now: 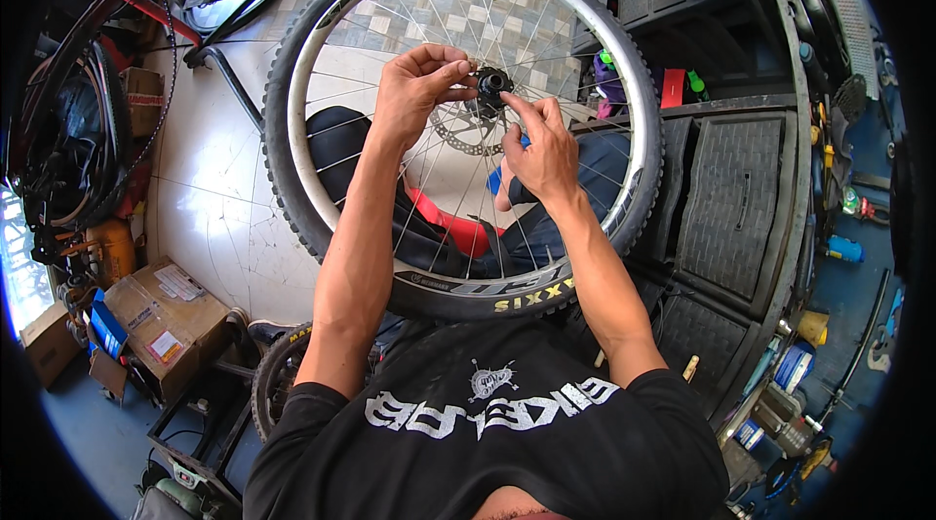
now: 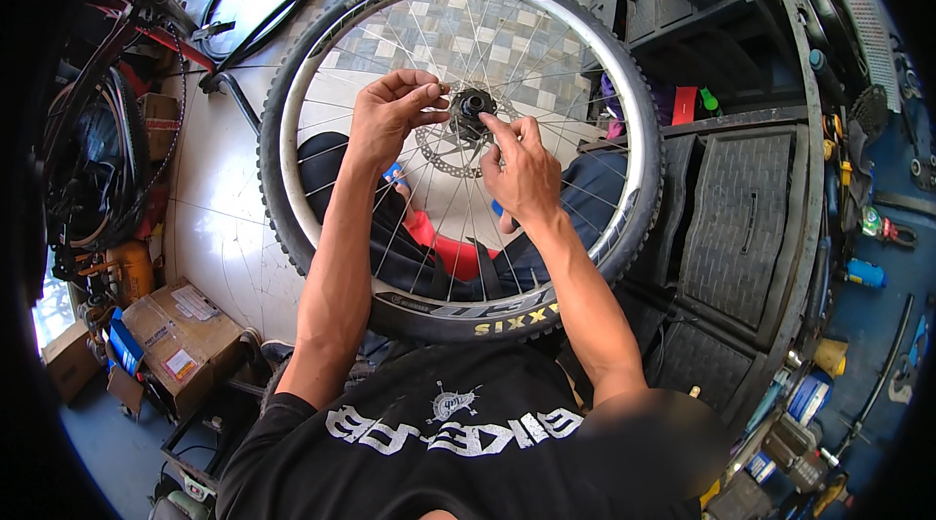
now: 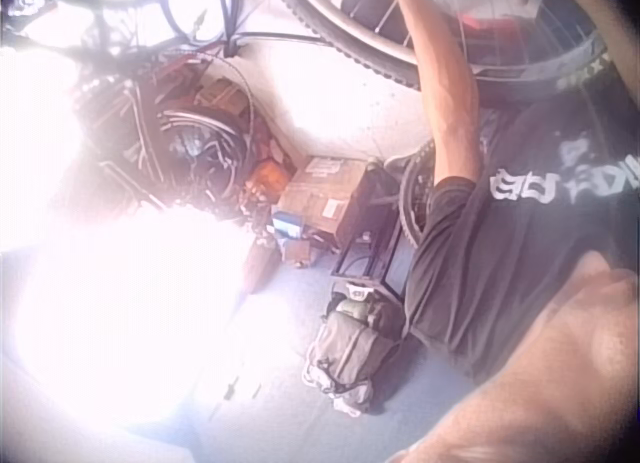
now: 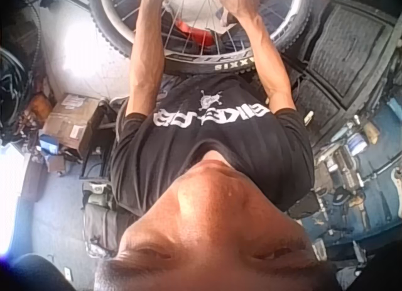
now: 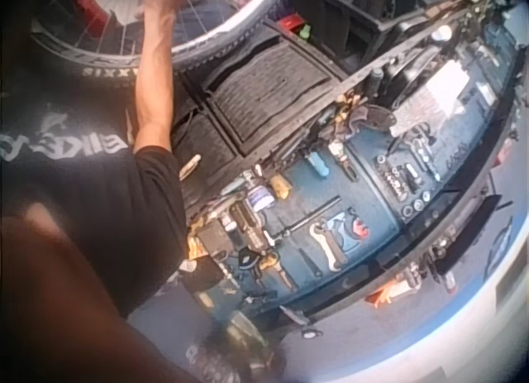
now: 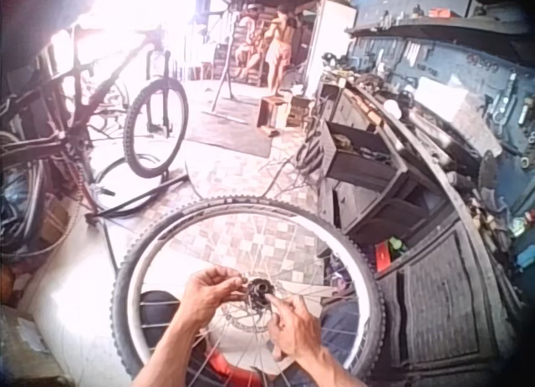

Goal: The person adjusts the hub of a bicycle wheel resting on their lap, using fingers to manipulate small components and a tool to tighten or loosen parts. They rotate the wheel and continue adjusting the hub mechanism.

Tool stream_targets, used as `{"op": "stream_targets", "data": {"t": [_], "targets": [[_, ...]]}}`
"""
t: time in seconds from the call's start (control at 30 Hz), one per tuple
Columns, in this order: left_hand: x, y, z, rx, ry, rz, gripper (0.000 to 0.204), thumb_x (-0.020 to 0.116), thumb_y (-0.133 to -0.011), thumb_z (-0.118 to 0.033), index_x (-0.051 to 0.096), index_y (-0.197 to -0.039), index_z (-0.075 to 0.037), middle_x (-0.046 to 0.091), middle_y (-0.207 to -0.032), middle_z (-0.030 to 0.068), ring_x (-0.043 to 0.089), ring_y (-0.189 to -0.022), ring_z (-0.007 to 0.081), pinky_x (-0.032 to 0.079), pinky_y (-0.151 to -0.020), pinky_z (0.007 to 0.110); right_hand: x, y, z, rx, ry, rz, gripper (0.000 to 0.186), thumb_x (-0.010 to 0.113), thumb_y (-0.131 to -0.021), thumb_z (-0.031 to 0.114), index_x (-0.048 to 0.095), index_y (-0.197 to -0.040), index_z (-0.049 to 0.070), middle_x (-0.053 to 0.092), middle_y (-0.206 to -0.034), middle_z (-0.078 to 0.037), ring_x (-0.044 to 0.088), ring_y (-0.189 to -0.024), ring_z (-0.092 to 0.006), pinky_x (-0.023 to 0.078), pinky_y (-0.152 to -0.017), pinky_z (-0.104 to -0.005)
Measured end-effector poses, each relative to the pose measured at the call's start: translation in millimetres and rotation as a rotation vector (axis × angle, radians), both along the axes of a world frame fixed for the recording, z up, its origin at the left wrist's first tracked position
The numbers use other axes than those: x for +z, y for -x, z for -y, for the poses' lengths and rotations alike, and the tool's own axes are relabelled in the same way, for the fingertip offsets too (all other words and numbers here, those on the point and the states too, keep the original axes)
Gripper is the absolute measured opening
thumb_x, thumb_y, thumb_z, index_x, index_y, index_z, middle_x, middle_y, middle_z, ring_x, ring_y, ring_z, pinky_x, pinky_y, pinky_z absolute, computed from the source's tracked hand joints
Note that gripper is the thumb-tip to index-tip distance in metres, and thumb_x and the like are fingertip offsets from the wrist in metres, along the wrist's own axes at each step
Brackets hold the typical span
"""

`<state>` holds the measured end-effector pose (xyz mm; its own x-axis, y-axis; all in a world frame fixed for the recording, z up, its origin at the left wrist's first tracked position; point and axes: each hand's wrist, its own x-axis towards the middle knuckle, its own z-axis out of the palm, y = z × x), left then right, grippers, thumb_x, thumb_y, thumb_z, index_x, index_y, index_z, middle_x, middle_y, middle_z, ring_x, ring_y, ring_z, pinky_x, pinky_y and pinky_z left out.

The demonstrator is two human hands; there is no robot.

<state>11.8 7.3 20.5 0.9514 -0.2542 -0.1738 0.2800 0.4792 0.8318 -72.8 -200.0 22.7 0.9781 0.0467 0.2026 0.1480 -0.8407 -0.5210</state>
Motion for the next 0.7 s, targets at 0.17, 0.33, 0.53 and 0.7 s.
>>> {"op": "stream_targets", "data": {"t": [0.17, 0.33, 0.53, 0.7], "targets": [[0.0, 0.0, 0.0, 0.001, 0.005, -0.001, 0.017, 0.076, -0.096, -0.005, 0.07, -0.109, 0.005, 0.076, -0.105, 0.0157, 0.075, -0.089, 0.021, 0.068, -0.079, 0.035, -1.7, 1.0, 0.0, 0.026, 0.026, -0.031, 0.05, 0.067, -0.086, 0.007, 0.071, -0.134, 0.021, 0.058, -0.101, -0.008, 0.068, -0.08, -0.0279, 0.057, -0.069, -0.0414], [-0.6, 0.1, -0.2, 0.001, 0.002, -0.003, 0.017, 0.076, -0.096, -0.006, 0.07, -0.109, 0.004, 0.077, -0.105, 0.0157, 0.076, -0.09, 0.0207, 0.068, -0.08, 0.035, -4.0, 1.7, -0.5, 0.04, 0.051, -0.036, 0.051, 0.067, -0.086, 0.007, 0.071, -0.135, 0.021, 0.059, -0.101, -0.008, 0.068, -0.077, -0.0282, 0.057, -0.068, -0.0416], [-1.6, -0.5, -0.4, 0.001, 0.003, 0.003, 0.016, 0.075, -0.097, -0.006, 0.07, -0.109, 0.004, 0.077, -0.105, 0.0156, 0.076, -0.09, 0.0205, 0.068, -0.08, 0.035, -4.9, 1.3, -1.2, 0.055, 0.108, -0.026, 0.052, 0.068, -0.086, 0.008, 0.071, -0.136, 0.02, 0.058, -0.1, -0.008, 0.068, -0.074, -0.0286, 0.057, -0.067, -0.0417], [-2.2, -0.8, -0.7, 0.0, 0.004, 0.0, 0.016, 0.075, -0.097, -0.006, 0.07, -0.109, 0.004, 0.077, -0.105, 0.0156, 0.076, -0.09, 0.0204, 0.068, -0.08, 0.035, -6.0, 1.5, -1.2, 0.064, 0.142, -0.009, 0.052, 0.069, -0.085, 0.009, 0.072, -0.136, 0.02, 0.058, -0.099, -0.008, 0.067, -0.073, -0.0288, 0.056, -0.066, -0.042]]}}
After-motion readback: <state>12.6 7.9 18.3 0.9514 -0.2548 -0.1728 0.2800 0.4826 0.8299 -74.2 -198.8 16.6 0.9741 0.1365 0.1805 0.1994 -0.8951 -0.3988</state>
